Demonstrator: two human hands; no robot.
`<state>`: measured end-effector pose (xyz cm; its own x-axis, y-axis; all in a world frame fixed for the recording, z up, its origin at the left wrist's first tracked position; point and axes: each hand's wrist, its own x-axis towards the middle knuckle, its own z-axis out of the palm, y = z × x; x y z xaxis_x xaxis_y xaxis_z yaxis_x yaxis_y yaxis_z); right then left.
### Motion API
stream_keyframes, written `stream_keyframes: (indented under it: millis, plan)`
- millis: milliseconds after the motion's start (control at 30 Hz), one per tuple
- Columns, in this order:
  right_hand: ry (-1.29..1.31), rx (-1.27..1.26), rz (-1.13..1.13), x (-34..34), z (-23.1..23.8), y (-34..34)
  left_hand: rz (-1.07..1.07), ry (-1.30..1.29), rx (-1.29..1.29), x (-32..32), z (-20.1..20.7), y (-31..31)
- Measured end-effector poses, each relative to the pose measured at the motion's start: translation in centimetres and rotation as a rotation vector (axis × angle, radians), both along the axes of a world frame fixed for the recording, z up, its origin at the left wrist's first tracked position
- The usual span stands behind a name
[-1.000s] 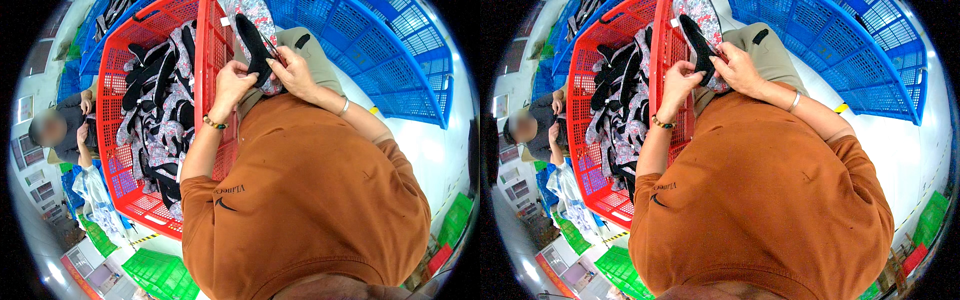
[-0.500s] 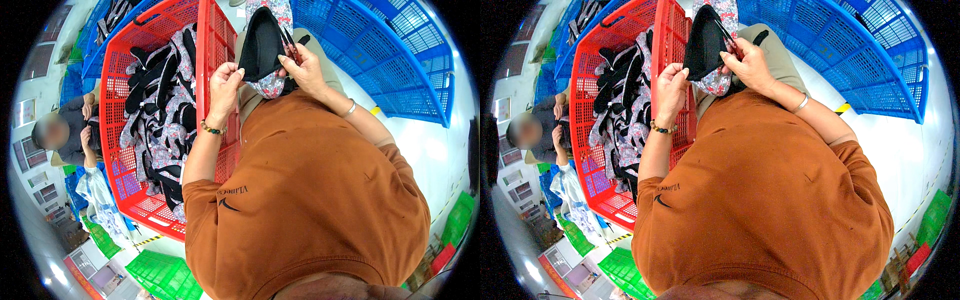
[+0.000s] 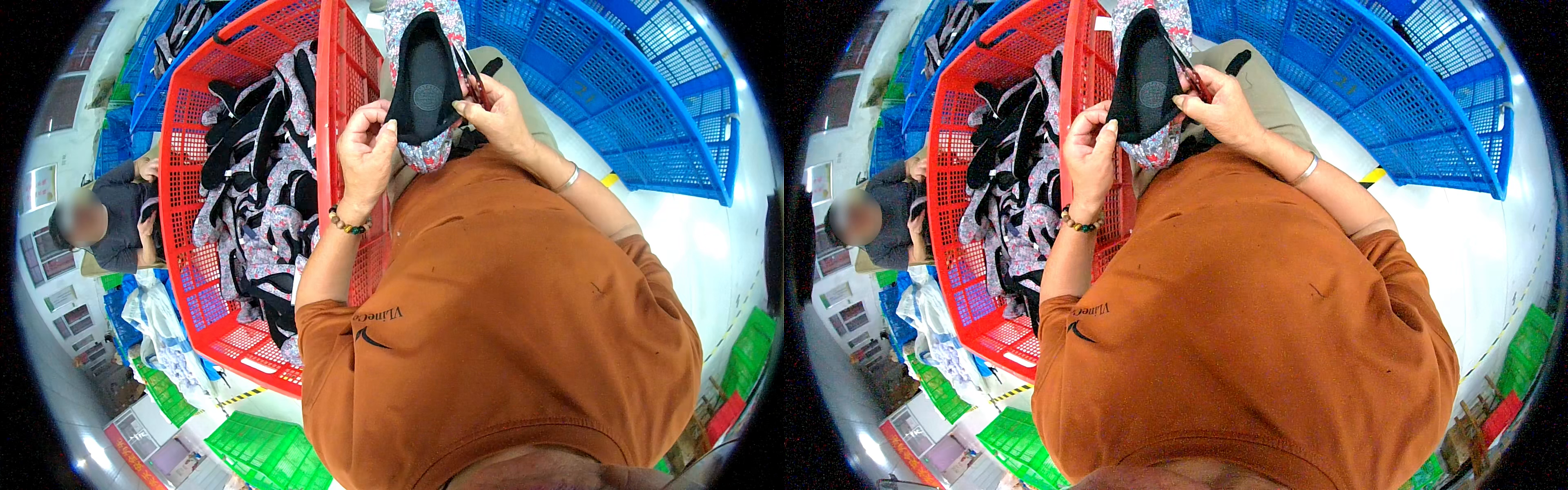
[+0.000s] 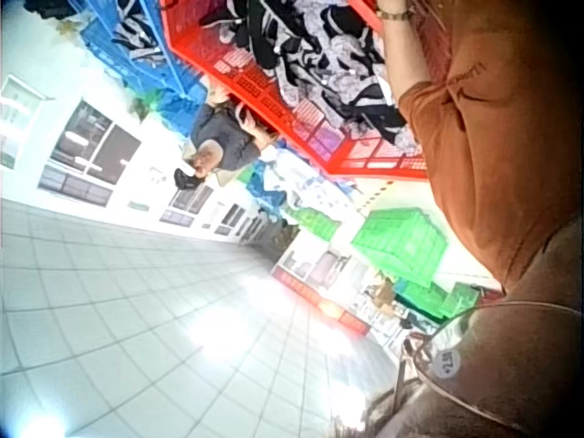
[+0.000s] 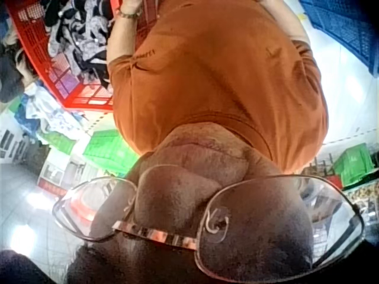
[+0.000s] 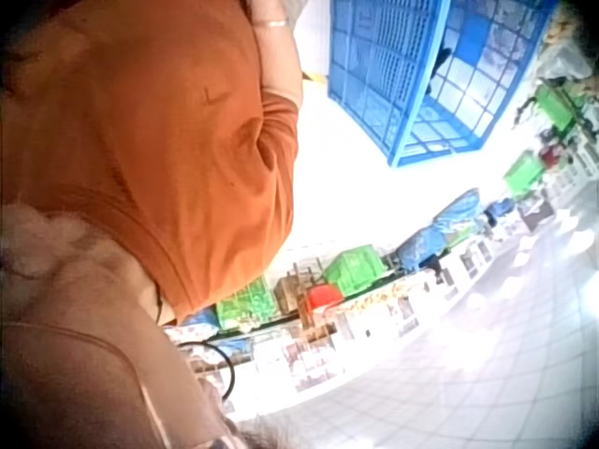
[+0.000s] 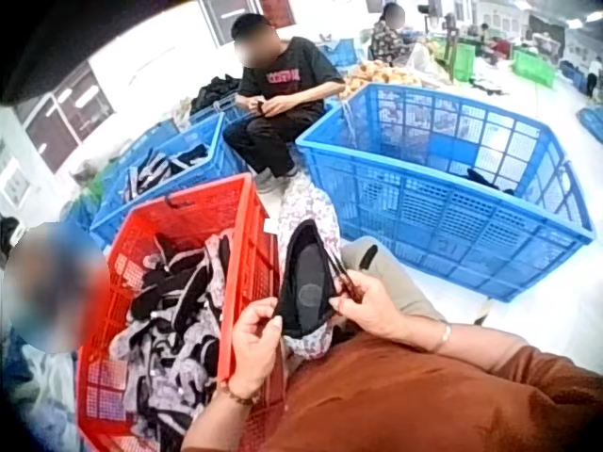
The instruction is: The person trims the edges of floral-patterned slippers using scissors. They pick up each slipper from a red basket, cut the excess fabric along the sole, and place the finished item into a blue basket. The process is repeated for multiple slippers.
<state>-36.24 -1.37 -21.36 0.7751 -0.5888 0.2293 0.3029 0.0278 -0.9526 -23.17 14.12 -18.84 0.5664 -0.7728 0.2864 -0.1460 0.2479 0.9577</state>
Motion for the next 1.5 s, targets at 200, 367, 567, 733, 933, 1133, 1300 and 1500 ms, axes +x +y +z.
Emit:
stream_keyframes:
  millis: [200,367,567,733,933,1133,1300,1500]
  plan:
    - [0.040,-0.148,0.009,-0.2,0.6,0.1,0.055,-0.263,0.083,0.0,-0.3,0.0]
    - [-0.004,-0.533,0.084,-0.3,2.4,0.7,0.305,-1.036,0.232,-0.4,2.8,-0.3]
    - [-0.075,-0.665,0.310,-0.2,2.0,1.0,0.487,-1.350,0.056,1.1,3.0,0.5]
    - [-0.208,-0.801,0.323,0.2,2.4,1.6,0.338,-1.586,0.092,0.9,4.4,0.9]
    - [0.113,-0.771,0.192,0.2,3.2,2.4,0.391,-1.548,0.188,1.5,4.6,0.9]
    - [0.325,-0.792,-0.142,-0.2,2.5,0.9,0.343,-1.277,0.418,2.4,4.3,1.6]
    - [0.543,-0.585,0.016,-1.1,2.1,-0.5,-0.138,-0.893,0.766,2.0,4.1,1.7]
    - [0.353,-0.439,0.266,-0.7,2.1,-0.8,-0.408,-0.671,0.468,1.5,1.9,0.3]
